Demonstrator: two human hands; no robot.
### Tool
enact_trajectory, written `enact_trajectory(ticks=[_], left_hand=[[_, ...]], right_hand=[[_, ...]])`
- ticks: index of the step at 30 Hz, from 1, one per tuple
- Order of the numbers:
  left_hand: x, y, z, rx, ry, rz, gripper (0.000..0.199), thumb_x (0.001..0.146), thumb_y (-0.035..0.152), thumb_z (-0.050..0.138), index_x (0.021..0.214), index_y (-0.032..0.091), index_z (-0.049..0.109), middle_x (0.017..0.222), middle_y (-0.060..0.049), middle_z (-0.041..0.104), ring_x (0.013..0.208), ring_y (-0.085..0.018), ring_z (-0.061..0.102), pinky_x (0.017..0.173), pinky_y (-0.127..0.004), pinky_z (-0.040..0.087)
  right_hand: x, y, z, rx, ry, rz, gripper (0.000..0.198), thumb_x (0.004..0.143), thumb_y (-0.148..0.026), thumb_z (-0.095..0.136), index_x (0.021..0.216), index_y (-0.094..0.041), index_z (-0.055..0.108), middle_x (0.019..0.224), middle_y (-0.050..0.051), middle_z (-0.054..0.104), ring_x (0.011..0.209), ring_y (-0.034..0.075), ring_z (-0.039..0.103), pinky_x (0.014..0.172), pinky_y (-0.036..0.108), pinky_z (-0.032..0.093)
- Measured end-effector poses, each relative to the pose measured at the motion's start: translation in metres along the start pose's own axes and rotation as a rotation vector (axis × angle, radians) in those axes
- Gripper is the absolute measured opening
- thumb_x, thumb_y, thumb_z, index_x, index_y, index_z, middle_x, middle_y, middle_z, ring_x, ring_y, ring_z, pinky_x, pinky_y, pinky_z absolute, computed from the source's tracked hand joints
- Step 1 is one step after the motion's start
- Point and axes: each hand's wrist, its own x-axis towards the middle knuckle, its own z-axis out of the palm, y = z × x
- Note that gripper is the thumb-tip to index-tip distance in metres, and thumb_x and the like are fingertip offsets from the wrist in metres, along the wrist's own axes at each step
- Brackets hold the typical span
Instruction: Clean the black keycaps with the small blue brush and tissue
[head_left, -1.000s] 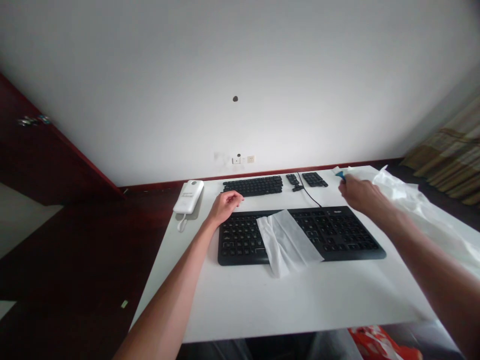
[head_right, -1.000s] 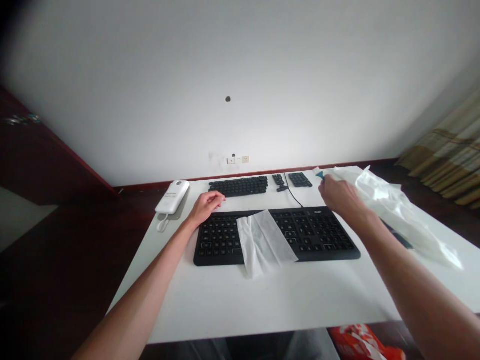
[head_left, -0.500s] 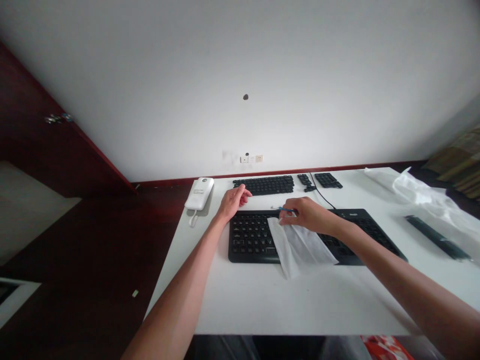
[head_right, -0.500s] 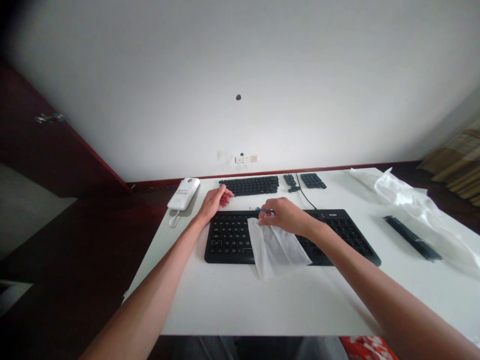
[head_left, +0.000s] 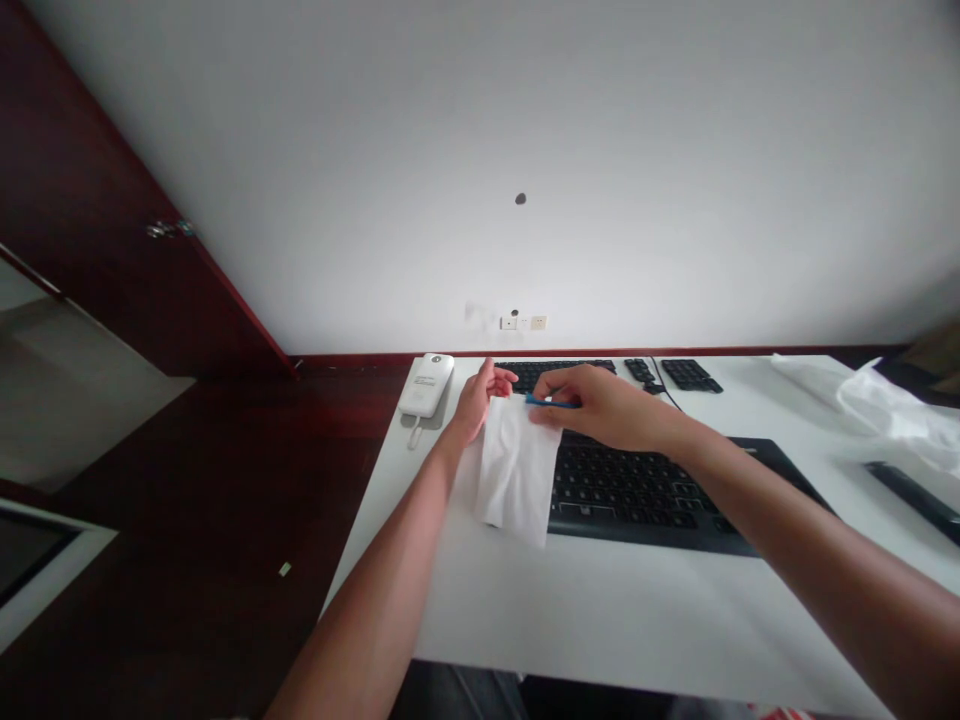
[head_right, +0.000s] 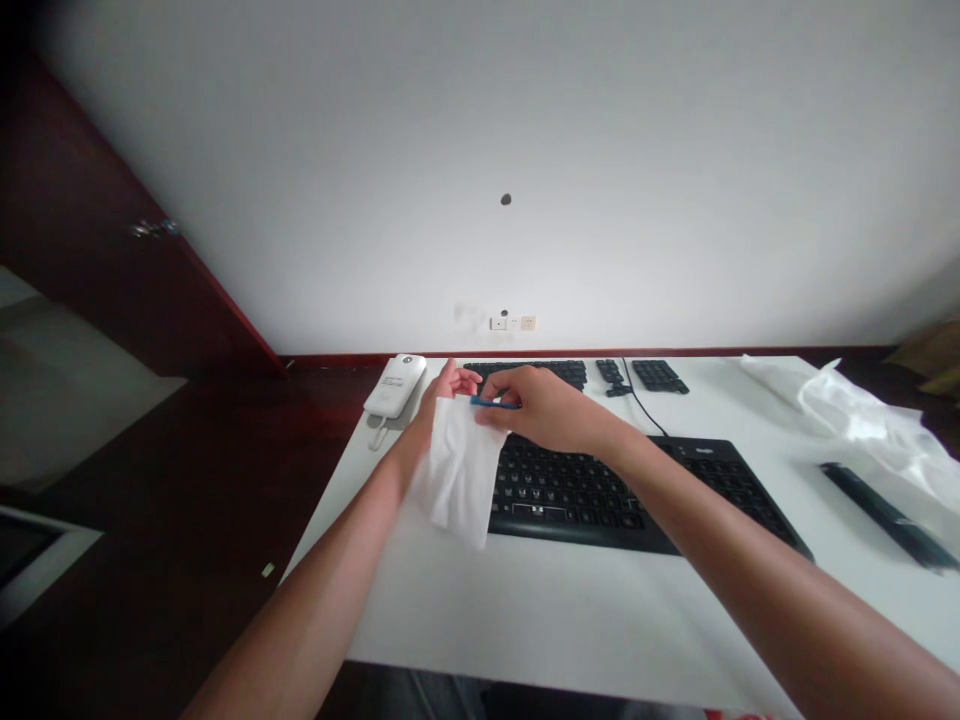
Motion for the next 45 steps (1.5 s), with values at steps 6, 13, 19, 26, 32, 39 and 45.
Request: enact_trajectory(ticks=[6, 13, 19, 26, 32, 39, 45], left_hand=[[-0.001, -0.004, -0.002, -0.217, -0.088, -0.029, 0.066, 0.093, 0.077, 0.059, 0.097, 0.012, 0.071, 0.083, -0.007, 0.061, 0.075, -0.016, 0.056, 0.070, -0.026, 0.045], [-0.007, 0.005, 0.001, 0.024, -0.157, 0.033, 0.041, 0.088, 0.054, 0.073, 0.096, 0.014, 0.073, 0.081, -0.003, 0.060, 0.074, -0.015, 0.052, 0.069, -0.026, 0.040], [-0.008, 0.007, 0.002, 0.212, -0.273, 0.096, 0.040, 0.088, 0.053, 0.074, 0.092, 0.013, 0.075, 0.094, -0.008, 0.070, 0.087, -0.021, 0.061, 0.080, -0.029, 0.045], [-0.013, 0.012, 0.009, 0.367, -0.323, 0.155, 0.035, 0.083, 0.049, 0.081, 0.089, 0.015, 0.073, 0.089, -0.006, 0.067, 0.082, -0.019, 0.058, 0.074, -0.029, 0.041], [-0.022, 0.038, 0.017, 0.433, -0.066, 0.331, 0.030, 0.088, 0.044, 0.078, 0.083, 0.016, 0.070, 0.082, -0.002, 0.061, 0.074, -0.016, 0.050, 0.068, -0.029, 0.036], [-0.038, 0.063, 0.037, 0.459, 0.038, 0.233, 0.043, 0.087, 0.059, 0.080, 0.078, 0.017, 0.075, 0.059, 0.002, 0.034, 0.056, -0.012, 0.027, 0.055, -0.031, 0.017], [-0.039, 0.067, 0.054, 0.391, 0.060, 0.261, 0.039, 0.088, 0.058, 0.081, 0.090, 0.019, 0.079, 0.058, 0.002, 0.035, 0.055, -0.013, 0.029, 0.054, -0.031, 0.017]], right_hand=[[0.021, 0.066, 0.020, -0.298, 0.262, 0.108, 0.023, 0.094, -0.039, 0.060, 0.095, -0.020, 0.073, 0.092, 0.008, 0.075, 0.083, 0.024, 0.066, 0.072, 0.032, 0.039], [0.023, 0.063, 0.002, -0.140, 0.252, 0.184, 0.055, 0.091, -0.072, 0.056, 0.069, -0.022, 0.060, 0.060, 0.000, 0.056, 0.059, 0.017, 0.049, 0.057, 0.032, 0.031], [0.029, 0.064, -0.002, -0.181, -0.333, 0.160, 0.040, 0.073, -0.060, 0.078, 0.085, -0.022, 0.083, 0.073, 0.005, 0.073, 0.071, 0.025, 0.066, 0.066, 0.033, 0.042], [0.022, 0.061, -0.016, -0.095, -0.399, 0.009, 0.026, 0.078, -0.045, 0.072, 0.081, -0.020, 0.078, 0.065, -0.001, 0.060, 0.064, 0.017, 0.053, 0.061, 0.032, 0.033], [0.015, 0.057, -0.033, -0.074, -0.295, 0.003, 0.023, 0.081, -0.045, 0.070, 0.076, -0.023, 0.067, 0.069, -0.002, 0.055, 0.065, 0.016, 0.046, 0.064, 0.032, 0.033], [0.010, 0.064, -0.053, 0.110, -0.176, -0.059, 0.035, 0.089, -0.054, 0.065, 0.076, -0.022, 0.059, 0.071, -0.002, 0.051, 0.066, 0.016, 0.040, 0.061, 0.031, 0.031], [0.002, 0.060, -0.067, 0.164, -0.108, -0.028, 0.043, 0.083, -0.063, 0.069, 0.088, -0.021, 0.074, 0.076, 0.003, 0.064, 0.069, 0.019, 0.051, 0.061, 0.032, 0.037]])
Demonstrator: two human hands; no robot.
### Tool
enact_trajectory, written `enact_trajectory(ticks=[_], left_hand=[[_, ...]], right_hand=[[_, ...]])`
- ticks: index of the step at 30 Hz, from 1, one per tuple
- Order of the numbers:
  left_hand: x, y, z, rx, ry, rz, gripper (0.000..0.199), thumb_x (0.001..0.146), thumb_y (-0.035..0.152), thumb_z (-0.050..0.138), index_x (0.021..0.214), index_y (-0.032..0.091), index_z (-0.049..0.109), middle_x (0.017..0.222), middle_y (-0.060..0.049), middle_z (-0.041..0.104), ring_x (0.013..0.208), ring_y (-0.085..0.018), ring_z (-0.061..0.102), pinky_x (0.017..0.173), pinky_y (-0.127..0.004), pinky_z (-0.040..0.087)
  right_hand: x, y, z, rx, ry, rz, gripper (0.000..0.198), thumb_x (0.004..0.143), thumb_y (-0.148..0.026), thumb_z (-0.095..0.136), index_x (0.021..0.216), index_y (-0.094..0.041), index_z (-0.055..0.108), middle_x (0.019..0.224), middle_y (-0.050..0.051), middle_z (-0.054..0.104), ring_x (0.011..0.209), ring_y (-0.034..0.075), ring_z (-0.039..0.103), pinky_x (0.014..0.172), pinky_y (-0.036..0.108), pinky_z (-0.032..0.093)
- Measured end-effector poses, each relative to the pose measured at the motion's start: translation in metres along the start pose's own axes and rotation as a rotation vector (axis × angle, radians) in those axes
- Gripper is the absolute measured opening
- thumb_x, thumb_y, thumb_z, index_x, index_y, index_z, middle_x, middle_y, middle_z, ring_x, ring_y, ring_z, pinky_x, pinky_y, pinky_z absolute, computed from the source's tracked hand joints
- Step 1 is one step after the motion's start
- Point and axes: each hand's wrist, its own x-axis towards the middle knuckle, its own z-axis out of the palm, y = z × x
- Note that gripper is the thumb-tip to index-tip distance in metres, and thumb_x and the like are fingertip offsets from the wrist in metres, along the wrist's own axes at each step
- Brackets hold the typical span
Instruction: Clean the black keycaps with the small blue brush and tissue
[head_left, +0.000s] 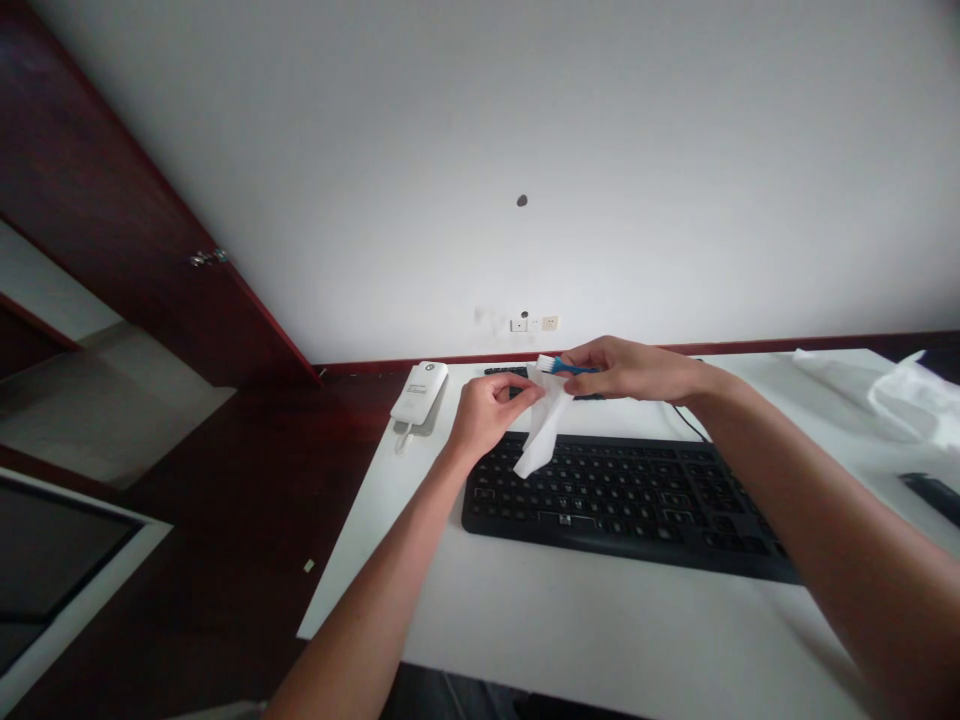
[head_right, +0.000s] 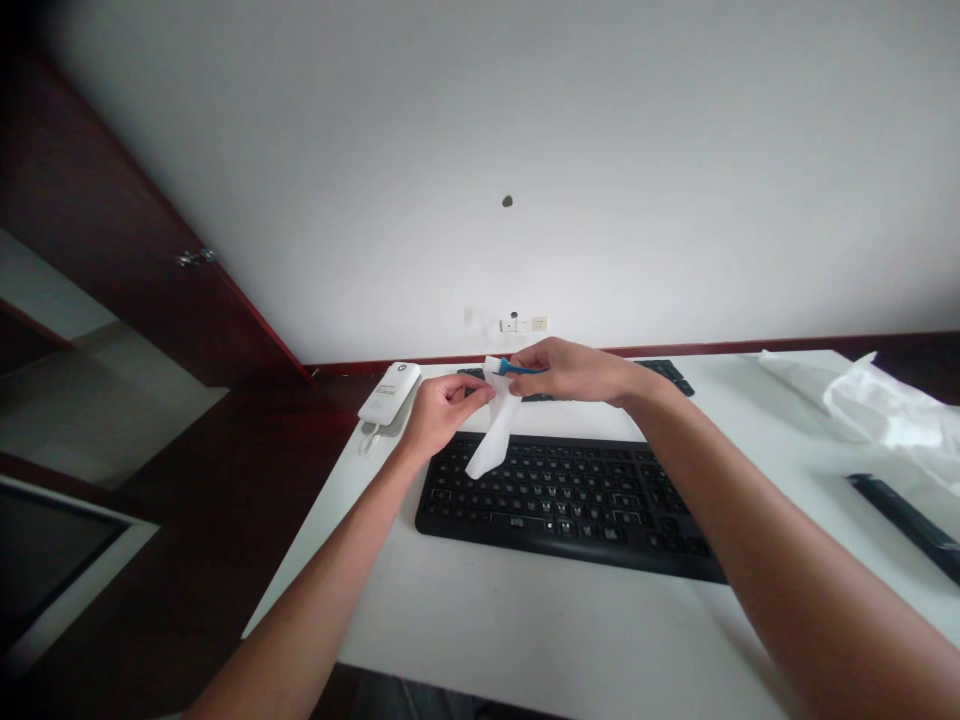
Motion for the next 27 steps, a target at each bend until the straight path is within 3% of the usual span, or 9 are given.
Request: enact_trajectory(ticks=[6, 15, 21, 27], left_hand=[[-0.002, 0.012, 0.001, -0.087, -0.010, -0.012, 0.040, 0.087, 0.058, 0.081, 0.092, 0.018, 0.074, 0.059, 0.003, 0.033, 0.055, -0.013, 0.028, 0.054, -0.030, 0.018], [-0.018, 0.024, -0.003, -0.122, 0.017, -0.035, 0.035, 0.092, 0.049, 0.075, 0.086, 0.014, 0.070, 0.060, 0.004, 0.034, 0.057, -0.011, 0.029, 0.054, -0.027, 0.022], [-0.036, 0.026, -0.026, -0.116, 0.013, -0.064, 0.038, 0.097, 0.052, 0.071, 0.092, 0.015, 0.065, 0.062, 0.004, 0.035, 0.056, -0.010, 0.028, 0.053, -0.025, 0.020], [-0.050, 0.034, -0.055, -0.185, 0.027, -0.165, 0.041, 0.095, 0.056, 0.072, 0.094, 0.016, 0.060, 0.060, 0.007, 0.027, 0.053, -0.010, 0.021, 0.049, -0.024, 0.014]], right_hand=[[-0.007, -0.011, -0.002, 0.132, -0.113, -0.090, 0.037, 0.087, -0.056, 0.069, 0.089, -0.019, 0.071, 0.075, 0.000, 0.057, 0.066, 0.014, 0.043, 0.060, 0.029, 0.032], [-0.010, -0.011, -0.003, 0.097, -0.158, -0.116, 0.042, 0.092, -0.061, 0.066, 0.091, -0.019, 0.069, 0.074, -0.002, 0.049, 0.066, 0.013, 0.036, 0.059, 0.029, 0.027], [-0.013, -0.008, -0.011, 0.041, -0.039, -0.009, 0.043, 0.089, -0.064, 0.068, 0.082, -0.021, 0.065, 0.068, -0.003, 0.042, 0.061, 0.013, 0.031, 0.056, 0.030, 0.024], [-0.016, -0.012, -0.012, 0.002, -0.009, -0.001, 0.042, 0.085, -0.064, 0.072, 0.079, -0.022, 0.066, 0.072, -0.001, 0.051, 0.065, 0.015, 0.038, 0.060, 0.031, 0.029]])
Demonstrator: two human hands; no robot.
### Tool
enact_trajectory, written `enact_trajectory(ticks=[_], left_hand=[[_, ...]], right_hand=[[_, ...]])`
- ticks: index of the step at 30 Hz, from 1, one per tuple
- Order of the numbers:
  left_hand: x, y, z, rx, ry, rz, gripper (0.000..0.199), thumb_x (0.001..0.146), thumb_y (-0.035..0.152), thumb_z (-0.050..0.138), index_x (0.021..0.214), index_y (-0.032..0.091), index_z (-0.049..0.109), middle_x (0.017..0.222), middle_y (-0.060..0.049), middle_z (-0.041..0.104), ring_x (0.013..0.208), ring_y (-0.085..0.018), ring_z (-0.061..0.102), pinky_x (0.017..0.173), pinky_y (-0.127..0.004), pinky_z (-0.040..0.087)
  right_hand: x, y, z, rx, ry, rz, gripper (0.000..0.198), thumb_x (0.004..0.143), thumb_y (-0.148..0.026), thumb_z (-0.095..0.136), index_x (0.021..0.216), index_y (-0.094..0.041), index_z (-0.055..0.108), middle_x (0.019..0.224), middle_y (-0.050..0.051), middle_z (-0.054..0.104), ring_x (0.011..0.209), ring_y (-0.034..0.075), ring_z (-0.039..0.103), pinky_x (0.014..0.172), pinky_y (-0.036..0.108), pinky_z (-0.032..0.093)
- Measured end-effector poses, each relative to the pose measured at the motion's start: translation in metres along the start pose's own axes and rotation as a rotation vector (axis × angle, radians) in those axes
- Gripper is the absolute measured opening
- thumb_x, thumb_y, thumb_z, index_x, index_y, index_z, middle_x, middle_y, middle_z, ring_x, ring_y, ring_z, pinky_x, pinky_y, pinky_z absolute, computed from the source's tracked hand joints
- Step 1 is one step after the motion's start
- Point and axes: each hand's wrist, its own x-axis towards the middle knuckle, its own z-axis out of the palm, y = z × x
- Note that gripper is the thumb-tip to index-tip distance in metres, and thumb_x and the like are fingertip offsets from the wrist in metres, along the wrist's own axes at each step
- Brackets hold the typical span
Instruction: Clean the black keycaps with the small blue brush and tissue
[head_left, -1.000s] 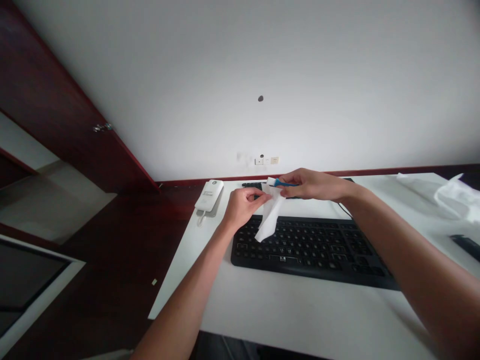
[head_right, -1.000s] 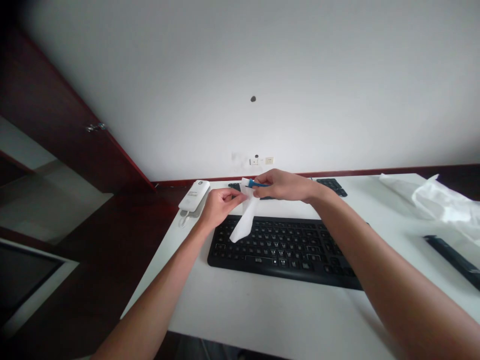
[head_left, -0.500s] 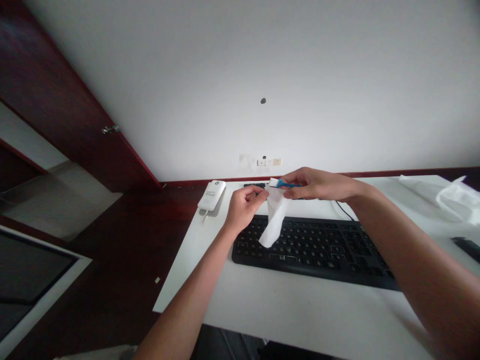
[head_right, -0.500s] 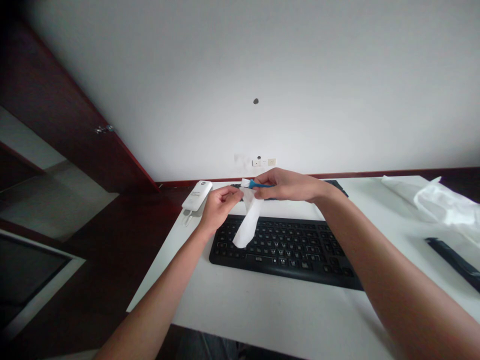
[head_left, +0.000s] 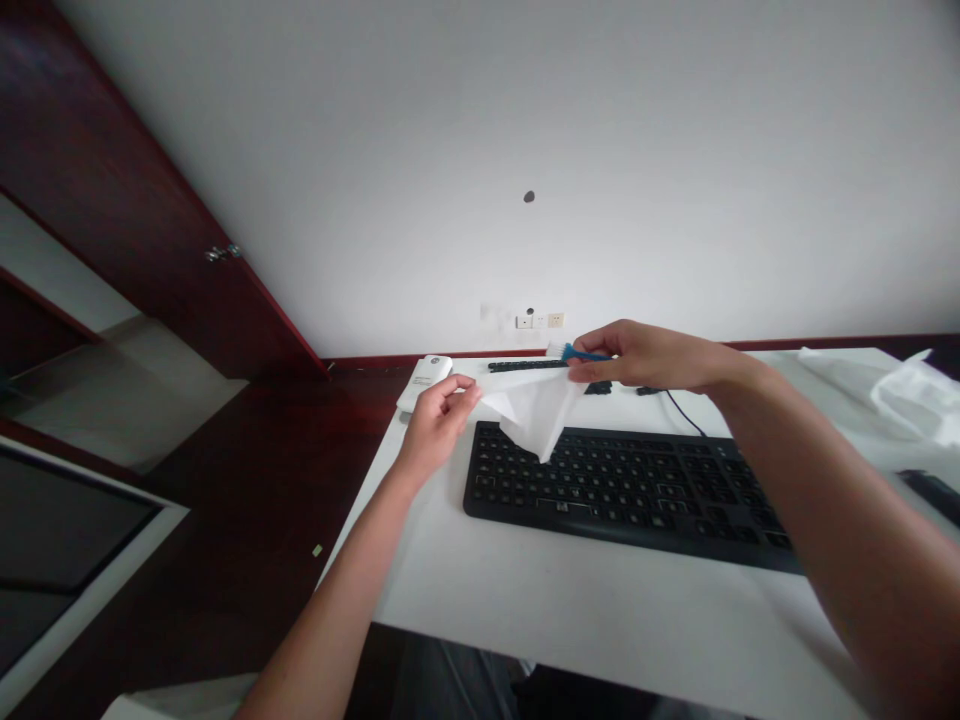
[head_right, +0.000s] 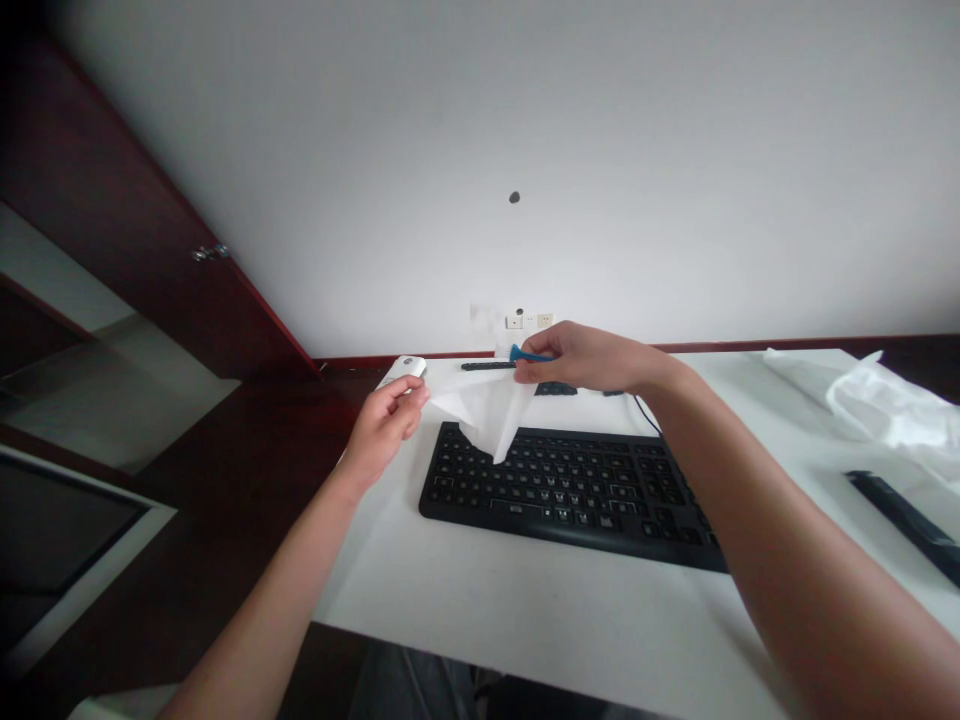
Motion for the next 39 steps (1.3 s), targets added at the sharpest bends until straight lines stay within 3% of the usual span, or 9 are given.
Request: enact_trajectory(ticks=[5, 11, 14, 17, 19, 21, 25, 31, 39], left_hand=[[-0.027, 0.032, -0.018, -0.099, -0.017, -0.053, 0.037, 0.096, 0.049, 0.074, 0.097, 0.015, 0.059, 0.061, 0.007, 0.026, 0.055, -0.009, 0.020, 0.051, -0.022, 0.017], [-0.065, 0.064, -0.053, -0.219, -0.120, -0.278, 0.037, 0.096, 0.045, 0.073, 0.086, 0.016, 0.053, 0.060, 0.009, 0.018, 0.052, -0.008, 0.013, 0.048, -0.022, 0.017], [-0.061, 0.041, -0.065, -0.121, -0.120, -0.353, 0.040, 0.093, 0.051, 0.074, 0.087, 0.016, 0.055, 0.060, 0.009, 0.020, 0.051, -0.009, 0.015, 0.048, -0.022, 0.018], [-0.050, -0.005, -0.069, 0.127, -0.023, -0.339, 0.043, 0.091, 0.056, 0.070, 0.095, 0.015, 0.062, 0.061, 0.006, 0.031, 0.052, -0.011, 0.027, 0.050, -0.023, 0.020], [-0.048, -0.031, -0.068, 0.374, 0.045, -0.276, 0.044, 0.093, 0.057, 0.064, 0.101, 0.014, 0.066, 0.066, 0.002, 0.044, 0.057, -0.013, 0.038, 0.054, -0.024, 0.024], [-0.053, -0.045, -0.066, 0.538, 0.104, -0.227, 0.041, 0.095, 0.055, 0.060, 0.107, 0.016, 0.067, 0.064, 0.003, 0.046, 0.057, -0.014, 0.039, 0.055, -0.025, 0.024], [-0.072, -0.040, -0.058, 0.729, 0.139, -0.227, 0.036, 0.095, 0.054, 0.060, 0.092, 0.020, 0.070, 0.056, 0.005, 0.041, 0.055, -0.014, 0.040, 0.058, -0.027, 0.025], [-0.076, -0.030, -0.049, 0.887, 0.121, -0.296, 0.027, 0.094, 0.049, 0.066, 0.093, 0.023, 0.075, 0.060, 0.003, 0.051, 0.060, -0.016, 0.049, 0.062, -0.027, 0.027], [-0.079, -0.031, -0.051, 0.953, 0.045, -0.345, 0.021, 0.099, 0.040, 0.061, 0.097, 0.024, 0.074, 0.068, 0.000, 0.059, 0.067, -0.019, 0.055, 0.065, -0.028, 0.027]], right_hand=[[-0.012, -0.016, 0.002, 0.036, -0.096, -0.054, 0.042, 0.086, -0.065, 0.071, 0.088, -0.023, 0.071, 0.082, 0.003, 0.062, 0.074, 0.018, 0.049, 0.067, 0.032, 0.036], [-0.022, -0.040, 0.015, 0.029, -0.264, -0.114, 0.043, 0.088, -0.065, 0.069, 0.092, -0.022, 0.069, 0.085, 0.000, 0.062, 0.074, 0.017, 0.049, 0.065, 0.030, 0.035], [-0.005, -0.035, 0.036, -0.012, -0.338, -0.156, 0.041, 0.091, -0.061, 0.067, 0.097, -0.021, 0.070, 0.087, 0.000, 0.063, 0.076, 0.017, 0.052, 0.067, 0.029, 0.036], [0.020, -0.014, 0.065, -0.163, -0.302, -0.096, 0.036, 0.092, -0.054, 0.066, 0.097, -0.019, 0.073, 0.093, 0.004, 0.070, 0.082, 0.020, 0.060, 0.071, 0.030, 0.040], [0.034, 0.001, 0.081, -0.359, -0.091, 0.090, 0.033, 0.091, -0.046, 0.068, 0.105, -0.018, 0.075, 0.100, 0.009, 0.074, 0.089, 0.025, 0.066, 0.074, 0.032, 0.042], [0.041, 0.010, 0.090, -0.519, 0.122, 0.189, 0.031, 0.092, -0.039, 0.065, 0.112, -0.017, 0.074, 0.103, 0.013, 0.076, 0.096, 0.029, 0.069, 0.077, 0.034, 0.042], [0.038, 0.002, 0.094, -0.533, 0.177, 0.104, 0.026, 0.092, -0.045, 0.064, 0.098, -0.023, 0.077, 0.094, 0.009, 0.078, 0.087, 0.027, 0.072, 0.072, 0.034, 0.042], [0.023, -0.022, 0.112, -0.616, -0.023, 0.204, 0.029, 0.087, -0.049, 0.072, 0.090, -0.021, 0.079, 0.089, 0.013, 0.077, 0.087, 0.032, 0.074, 0.068, 0.035, 0.046], [0.022, -0.023, 0.128, -0.698, -0.105, 0.187, 0.014, 0.088, -0.025, 0.070, 0.093, -0.015, 0.079, 0.091, 0.017, 0.078, 0.091, 0.036, 0.076, 0.069, 0.037, 0.050]])
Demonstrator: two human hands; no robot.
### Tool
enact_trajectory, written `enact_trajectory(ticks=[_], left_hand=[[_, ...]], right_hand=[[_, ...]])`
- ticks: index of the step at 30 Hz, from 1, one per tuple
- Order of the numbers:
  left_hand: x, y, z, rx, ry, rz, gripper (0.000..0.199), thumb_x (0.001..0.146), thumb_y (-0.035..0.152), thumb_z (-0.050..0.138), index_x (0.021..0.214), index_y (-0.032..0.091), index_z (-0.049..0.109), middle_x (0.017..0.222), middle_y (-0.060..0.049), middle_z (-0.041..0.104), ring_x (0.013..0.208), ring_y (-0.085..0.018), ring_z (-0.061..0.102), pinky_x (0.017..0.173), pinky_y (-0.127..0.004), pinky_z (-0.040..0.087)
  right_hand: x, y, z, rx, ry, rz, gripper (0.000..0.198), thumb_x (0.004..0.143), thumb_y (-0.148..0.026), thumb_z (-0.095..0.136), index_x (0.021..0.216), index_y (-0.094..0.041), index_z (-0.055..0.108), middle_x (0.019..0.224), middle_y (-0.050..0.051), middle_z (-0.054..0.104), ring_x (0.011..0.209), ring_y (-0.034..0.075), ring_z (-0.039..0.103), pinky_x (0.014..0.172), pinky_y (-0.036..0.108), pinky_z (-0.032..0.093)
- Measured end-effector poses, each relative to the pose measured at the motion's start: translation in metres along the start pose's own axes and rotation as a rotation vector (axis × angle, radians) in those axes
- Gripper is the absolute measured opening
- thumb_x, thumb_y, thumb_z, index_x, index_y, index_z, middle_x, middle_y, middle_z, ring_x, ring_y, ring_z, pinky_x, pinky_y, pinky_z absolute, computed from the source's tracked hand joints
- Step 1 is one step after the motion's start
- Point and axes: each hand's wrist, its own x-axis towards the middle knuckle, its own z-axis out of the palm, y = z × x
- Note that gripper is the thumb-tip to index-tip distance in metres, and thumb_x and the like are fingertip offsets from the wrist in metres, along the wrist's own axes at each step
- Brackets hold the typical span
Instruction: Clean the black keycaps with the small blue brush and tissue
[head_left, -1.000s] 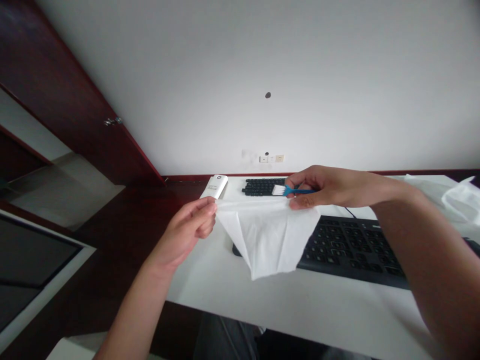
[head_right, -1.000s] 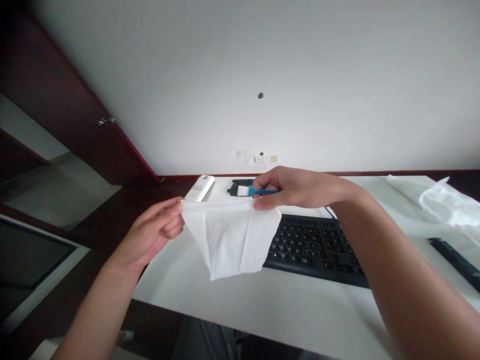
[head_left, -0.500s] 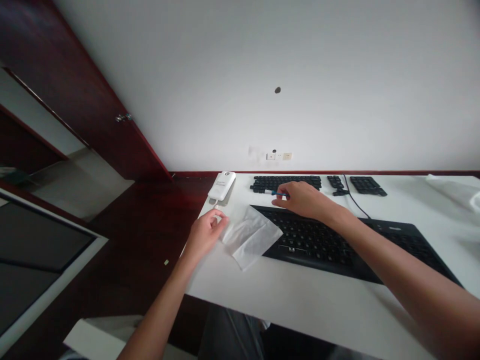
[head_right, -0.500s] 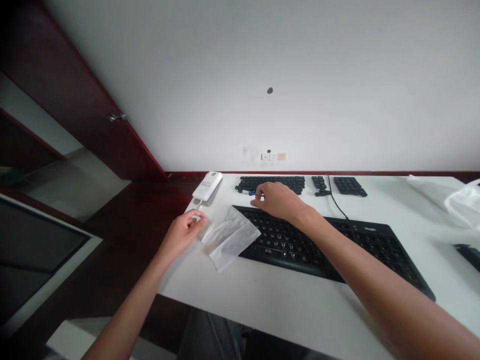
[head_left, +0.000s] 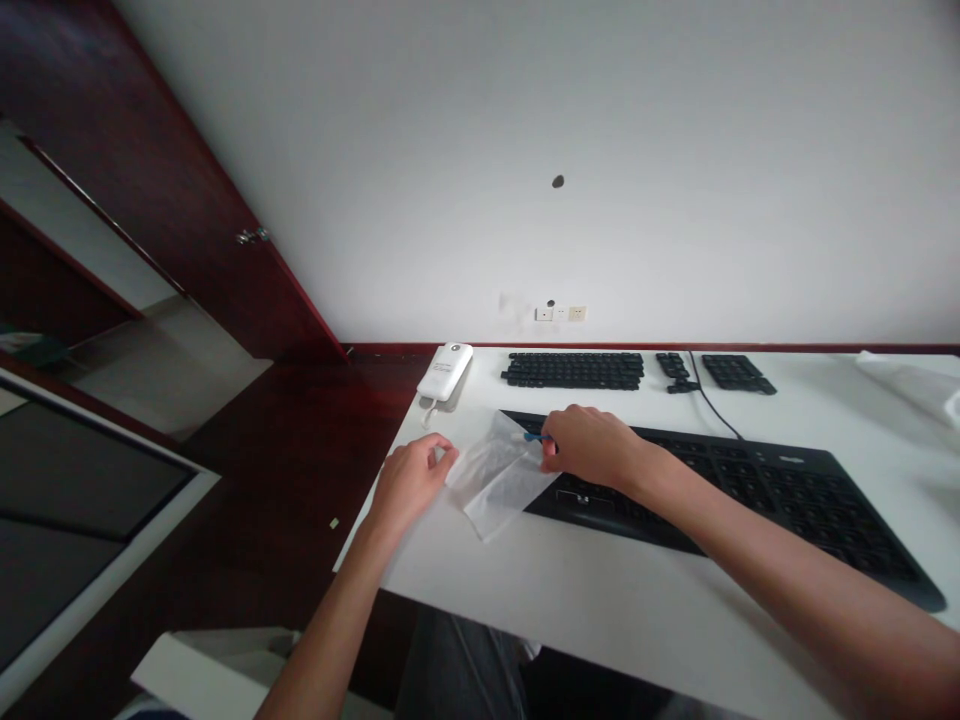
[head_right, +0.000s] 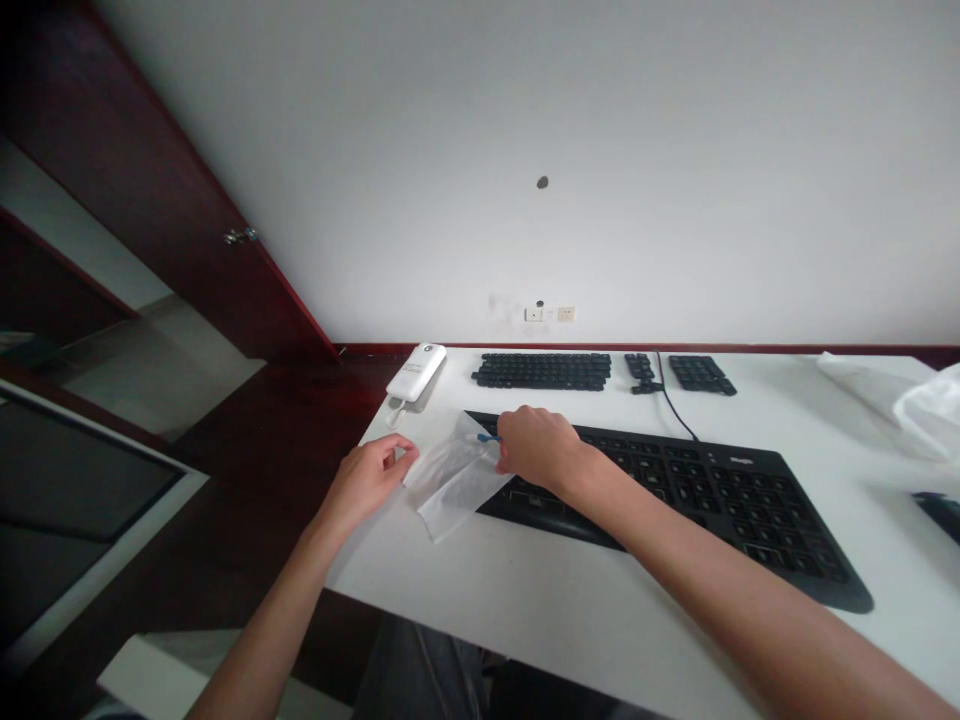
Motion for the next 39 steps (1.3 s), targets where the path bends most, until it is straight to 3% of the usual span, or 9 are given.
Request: enact_trajectory(ticks=[4, 9, 14, 18, 23, 32, 34, 36, 39], left_hand=[[-0.008, -0.009, -0.004, -0.006, 0.045, -0.014, 0.023, 0.099, 0.042, 0.061, 0.096, 0.024, 0.075, 0.063, 0.002, 0.053, 0.062, -0.017, 0.051, 0.063, -0.028, 0.027], [-0.017, -0.013, -0.002, -0.072, -0.005, -0.014, 0.034, 0.091, 0.057, 0.071, 0.099, 0.024, 0.076, 0.062, 0.004, 0.049, 0.060, -0.017, 0.049, 0.062, -0.028, 0.028], [-0.016, -0.010, 0.003, -0.096, -0.020, -0.024, 0.023, 0.093, 0.042, 0.066, 0.090, 0.021, 0.075, 0.062, 0.002, 0.050, 0.062, -0.017, 0.049, 0.062, -0.028, 0.027], [-0.013, -0.015, 0.001, -0.184, -0.012, -0.011, 0.026, 0.091, 0.041, 0.061, 0.086, 0.018, 0.071, 0.062, 0.002, 0.049, 0.062, -0.017, 0.048, 0.062, -0.027, 0.029], [-0.010, -0.027, -0.003, -0.275, -0.044, -0.020, 0.030, 0.089, 0.045, 0.058, 0.086, 0.017, 0.070, 0.062, 0.002, 0.048, 0.060, -0.016, 0.046, 0.059, -0.027, 0.028], [-0.018, -0.028, -0.015, -0.110, -0.157, -0.053, 0.027, 0.091, 0.044, 0.062, 0.093, 0.018, 0.070, 0.069, 0.001, 0.057, 0.065, -0.017, 0.052, 0.063, -0.027, 0.031], [-0.022, -0.022, -0.016, -0.102, -0.146, -0.033, 0.031, 0.092, 0.049, 0.065, 0.102, 0.020, 0.069, 0.068, 0.002, 0.055, 0.064, -0.017, 0.051, 0.063, -0.027, 0.031], [-0.026, -0.012, -0.016, -0.089, -0.103, 0.012, 0.028, 0.095, 0.046, 0.064, 0.107, 0.022, 0.068, 0.065, 0.004, 0.050, 0.063, -0.017, 0.050, 0.064, -0.027, 0.031], [-0.031, 0.010, -0.010, -0.065, -0.106, 0.153, 0.022, 0.100, 0.041, 0.061, 0.113, 0.027, 0.073, 0.066, 0.003, 0.048, 0.066, -0.018, 0.052, 0.066, -0.028, 0.031]], right_hand=[[-0.004, -0.006, -0.003, -0.018, 0.058, -0.078, 0.015, 0.090, -0.020, 0.066, 0.098, -0.018, 0.078, 0.097, 0.015, 0.078, 0.093, 0.035, 0.076, 0.073, 0.037, 0.049], [-0.013, -0.023, 0.008, 0.012, -0.021, -0.534, 0.022, 0.087, -0.034, 0.078, 0.107, -0.025, 0.078, 0.092, 0.008, 0.079, 0.086, 0.030, 0.076, 0.071, 0.033, 0.046], [-0.010, -0.038, 0.038, -0.162, 0.066, -0.630, 0.021, 0.098, -0.019, 0.057, 0.102, -0.018, 0.078, 0.086, 0.012, 0.079, 0.077, 0.029, 0.074, 0.064, 0.035, 0.042], [-0.009, -0.036, 0.040, -0.190, 0.074, -0.642, 0.025, 0.097, -0.014, 0.053, 0.094, -0.014, 0.078, 0.080, 0.012, 0.077, 0.071, 0.027, 0.072, 0.059, 0.034, 0.038], [-0.017, -0.028, 0.013, -0.149, -0.005, -0.528, 0.019, 0.091, -0.020, 0.061, 0.092, -0.017, 0.080, 0.080, 0.011, 0.077, 0.073, 0.027, 0.073, 0.058, 0.033, 0.034], [-0.021, -0.013, -0.004, -0.097, -0.175, -0.414, 0.008, 0.083, -0.017, 0.072, 0.082, -0.020, 0.079, 0.081, 0.007, 0.078, 0.074, 0.025, 0.071, 0.059, 0.032, 0.031], [-0.021, -0.009, -0.006, -0.029, -0.153, -0.416, 0.009, 0.088, -0.028, 0.074, 0.086, -0.021, 0.078, 0.081, 0.006, 0.077, 0.075, 0.025, 0.071, 0.061, 0.032, 0.032], [-0.020, -0.004, -0.009, 0.062, -0.059, -0.425, 0.024, 0.099, -0.042, 0.064, 0.095, -0.021, 0.077, 0.082, 0.007, 0.075, 0.077, 0.025, 0.069, 0.064, 0.033, 0.035], [-0.017, 0.004, -0.013, 0.212, 0.112, -0.449, 0.041, 0.110, -0.043, 0.040, 0.102, -0.020, 0.073, 0.087, 0.009, 0.074, 0.081, 0.024, 0.067, 0.072, 0.034, 0.040]])
